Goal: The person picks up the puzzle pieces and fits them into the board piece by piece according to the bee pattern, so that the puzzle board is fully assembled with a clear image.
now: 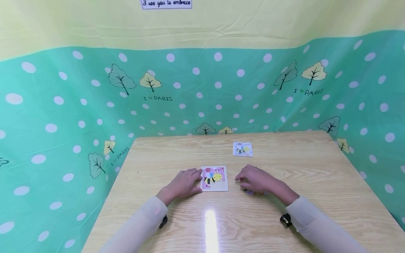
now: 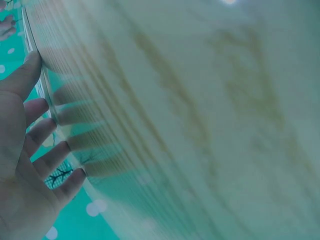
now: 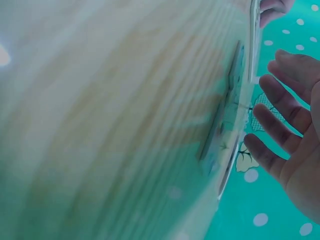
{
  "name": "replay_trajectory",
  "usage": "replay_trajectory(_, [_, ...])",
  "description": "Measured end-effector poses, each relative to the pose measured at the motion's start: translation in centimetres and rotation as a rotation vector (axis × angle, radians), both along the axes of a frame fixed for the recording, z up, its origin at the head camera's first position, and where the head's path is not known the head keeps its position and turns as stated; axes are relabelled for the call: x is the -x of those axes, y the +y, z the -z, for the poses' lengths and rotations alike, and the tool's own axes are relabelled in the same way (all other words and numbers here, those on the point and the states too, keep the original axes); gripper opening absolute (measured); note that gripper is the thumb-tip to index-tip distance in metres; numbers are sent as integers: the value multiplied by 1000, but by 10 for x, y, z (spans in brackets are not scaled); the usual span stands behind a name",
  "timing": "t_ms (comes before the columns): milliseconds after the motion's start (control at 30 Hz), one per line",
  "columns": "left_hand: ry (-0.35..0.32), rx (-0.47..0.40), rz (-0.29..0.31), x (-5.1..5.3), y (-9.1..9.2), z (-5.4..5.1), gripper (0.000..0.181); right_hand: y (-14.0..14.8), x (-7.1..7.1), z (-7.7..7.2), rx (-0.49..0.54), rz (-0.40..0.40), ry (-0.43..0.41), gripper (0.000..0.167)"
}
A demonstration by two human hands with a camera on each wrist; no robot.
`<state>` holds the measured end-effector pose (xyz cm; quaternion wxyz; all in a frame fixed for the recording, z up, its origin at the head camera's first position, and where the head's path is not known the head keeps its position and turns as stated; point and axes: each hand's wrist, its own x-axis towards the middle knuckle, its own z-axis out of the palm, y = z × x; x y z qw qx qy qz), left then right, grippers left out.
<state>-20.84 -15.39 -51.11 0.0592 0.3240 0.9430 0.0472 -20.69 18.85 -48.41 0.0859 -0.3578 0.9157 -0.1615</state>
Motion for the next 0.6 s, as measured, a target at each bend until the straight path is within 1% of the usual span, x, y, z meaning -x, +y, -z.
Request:
replay_trajectory(133, [2,-1,-3,1,-1,1,57,8,-3,1,-13,6,-3,23])
replay_trajectory(367, [8,5,-2,3,-2,1,57,25,-9,5,16,27,8,30])
replay_trajectory(600, [-4,3,-1,3,-1,3,56,37,-19,11,19,-3,46,28])
